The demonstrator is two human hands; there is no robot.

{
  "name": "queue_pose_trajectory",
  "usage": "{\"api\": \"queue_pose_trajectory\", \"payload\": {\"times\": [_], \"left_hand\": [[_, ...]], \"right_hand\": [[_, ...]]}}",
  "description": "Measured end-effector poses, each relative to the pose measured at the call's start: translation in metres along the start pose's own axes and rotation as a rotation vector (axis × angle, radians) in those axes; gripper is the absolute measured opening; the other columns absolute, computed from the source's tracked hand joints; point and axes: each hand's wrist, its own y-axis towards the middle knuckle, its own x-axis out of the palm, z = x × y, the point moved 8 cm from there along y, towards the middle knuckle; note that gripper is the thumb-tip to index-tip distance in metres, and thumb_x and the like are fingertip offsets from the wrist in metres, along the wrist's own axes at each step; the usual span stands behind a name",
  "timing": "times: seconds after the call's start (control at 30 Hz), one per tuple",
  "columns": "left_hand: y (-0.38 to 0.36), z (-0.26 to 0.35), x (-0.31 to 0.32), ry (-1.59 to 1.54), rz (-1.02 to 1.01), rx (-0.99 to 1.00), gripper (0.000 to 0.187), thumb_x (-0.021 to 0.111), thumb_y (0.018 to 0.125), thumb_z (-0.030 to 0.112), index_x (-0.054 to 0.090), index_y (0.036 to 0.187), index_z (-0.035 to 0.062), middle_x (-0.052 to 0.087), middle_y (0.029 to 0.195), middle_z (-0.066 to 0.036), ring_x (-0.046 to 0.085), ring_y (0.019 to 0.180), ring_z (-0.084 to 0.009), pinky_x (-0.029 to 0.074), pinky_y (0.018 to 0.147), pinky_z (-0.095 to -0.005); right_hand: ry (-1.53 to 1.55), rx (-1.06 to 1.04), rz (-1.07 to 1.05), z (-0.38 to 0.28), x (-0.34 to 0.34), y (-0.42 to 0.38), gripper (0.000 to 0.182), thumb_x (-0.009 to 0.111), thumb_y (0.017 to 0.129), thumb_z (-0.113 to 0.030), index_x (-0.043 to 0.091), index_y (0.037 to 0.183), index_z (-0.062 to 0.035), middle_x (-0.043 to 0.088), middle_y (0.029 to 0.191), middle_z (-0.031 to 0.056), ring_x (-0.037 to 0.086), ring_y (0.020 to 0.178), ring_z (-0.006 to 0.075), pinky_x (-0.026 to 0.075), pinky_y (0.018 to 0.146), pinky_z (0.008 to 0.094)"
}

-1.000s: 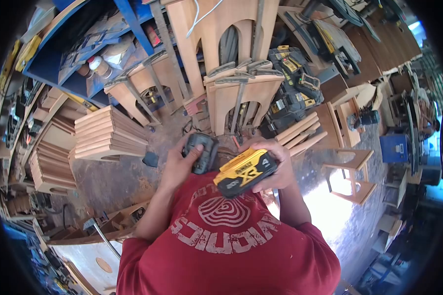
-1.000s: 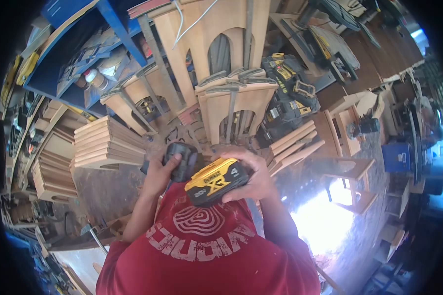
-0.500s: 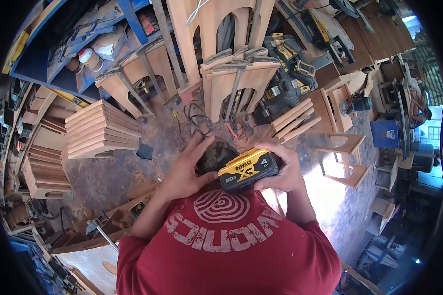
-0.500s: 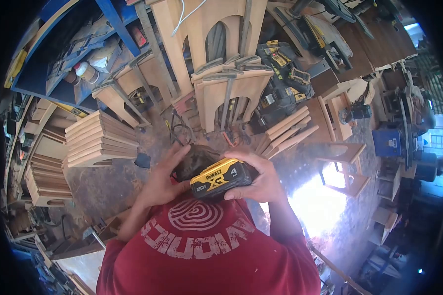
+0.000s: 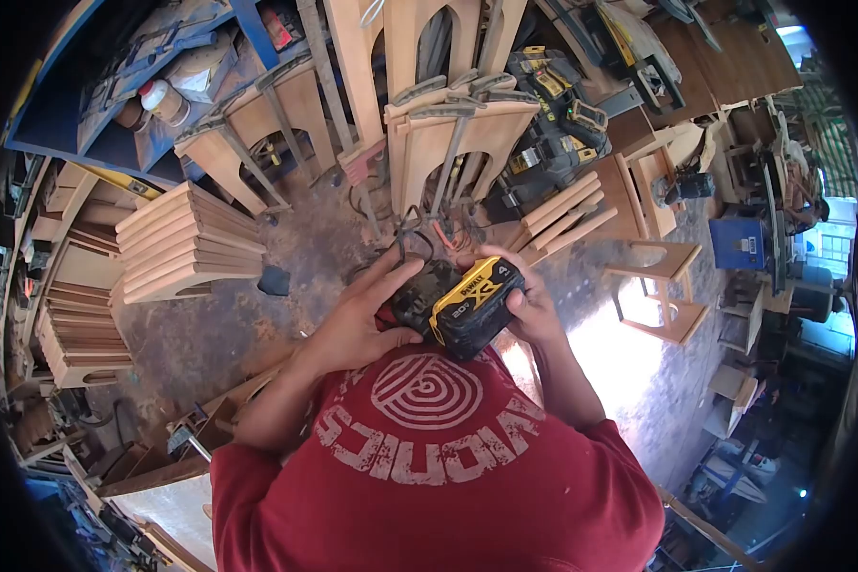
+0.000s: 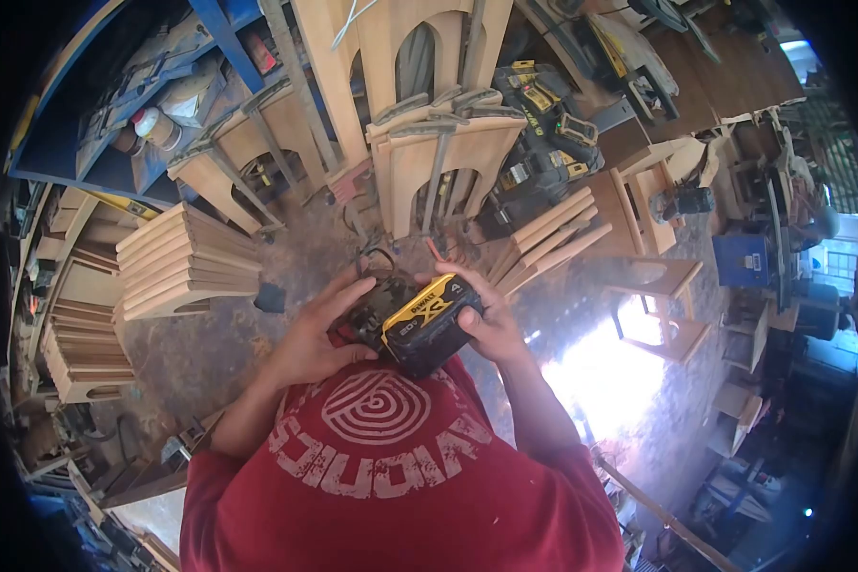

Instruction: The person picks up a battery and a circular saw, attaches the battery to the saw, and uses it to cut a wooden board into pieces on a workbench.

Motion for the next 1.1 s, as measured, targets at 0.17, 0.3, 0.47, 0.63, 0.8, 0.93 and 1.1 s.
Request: {"api": "queue_pose_trajectory", "payload": {"times": [0.17,0.3,0.47,0.63,0.8,0.93,1.1], "left_hand": [[0.005,0.022,-0.006,0.008,0.022,0.054,0.085,0.086,0.077,0.018,0.044,0.151,0.0109,0.032,0.160,-0.025,0.036,0.146,-0.0416,0.037,0.117,-0.0432],[0.001,0.037,-0.008,0.135,0.001,-0.007,0.083,0.085,0.078,0.018,0.045,0.150,0.0103,0.035,0.158,-0.025,0.041,0.143,-0.0429,0.041,0.114,-0.0436],[0.009,0.074,-0.017,0.231,0.006,0.097,0.076,0.083,0.080,0.019,0.049,0.147,0.0095,0.037,0.156,-0.027,0.047,0.137,-0.0448,0.047,0.109,-0.0461],[0.016,0.098,-0.016,0.304,0.001,0.171,0.072,0.083,0.080,0.018,0.052,0.144,0.0088,0.038,0.155,-0.027,0.051,0.134,-0.0436,0.050,0.106,-0.0461],[0.006,0.110,-0.017,0.318,0.033,0.216,0.072,0.085,0.078,0.020,0.055,0.142,0.0079,0.040,0.155,-0.023,0.054,0.133,-0.0394,0.051,0.105,-0.0438],[0.003,0.111,-0.022,0.287,0.033,0.249,0.071,0.085,0.077,0.021,0.055,0.141,0.0079,0.040,0.155,-0.024,0.054,0.132,-0.0390,0.052,0.104,-0.0429],[0.000,0.121,-0.024,0.319,0.047,0.313,0.074,0.086,0.077,0.021,0.053,0.142,0.0064,0.043,0.153,-0.024,0.054,0.132,-0.0399,0.052,0.104,-0.0418]], "right_hand": [[0.086,-0.047,0.006,-0.004,0.001,0.002,0.091,0.075,0.086,-0.058,0.041,0.149,-0.0010,0.053,0.143,0.0244,0.058,0.128,0.0303,0.051,0.105,0.0437],[0.188,-0.042,0.062,-0.001,0.002,-0.001,0.093,0.073,0.085,-0.061,0.043,0.146,0.0014,0.056,0.138,0.0225,0.060,0.123,0.0279,0.053,0.102,0.0417],[0.170,-0.129,0.186,-0.001,-0.011,-0.002,0.101,0.068,0.082,-0.072,0.046,0.141,0.0061,0.062,0.126,0.0189,0.065,0.111,0.0243,0.055,0.095,0.0380],[-0.035,-0.281,0.383,-0.027,-0.010,-0.010,0.083,0.069,0.084,-0.065,0.062,0.122,0.0093,0.068,0.107,0.0165,0.068,0.098,0.0227,0.054,0.089,0.0338],[-0.041,-0.294,0.424,-0.037,-0.003,-0.017,0.070,0.065,0.083,-0.052,0.067,0.114,0.0106,0.067,0.103,0.0150,0.065,0.091,0.0220,0.050,0.083,0.0309],[-0.096,-0.384,0.336,-0.054,0.010,-0.014,0.068,0.065,0.082,-0.050,0.068,0.112,0.0104,0.066,0.104,0.0143,0.065,0.092,0.0218,0.050,0.083,0.0306],[-0.049,-0.271,0.446,-0.042,0.011,-0.022,0.065,0.067,0.082,-0.049,0.068,0.111,0.0093,0.066,0.104,0.0144,0.065,0.094,0.0223,0.050,0.085,0.0319]]}}
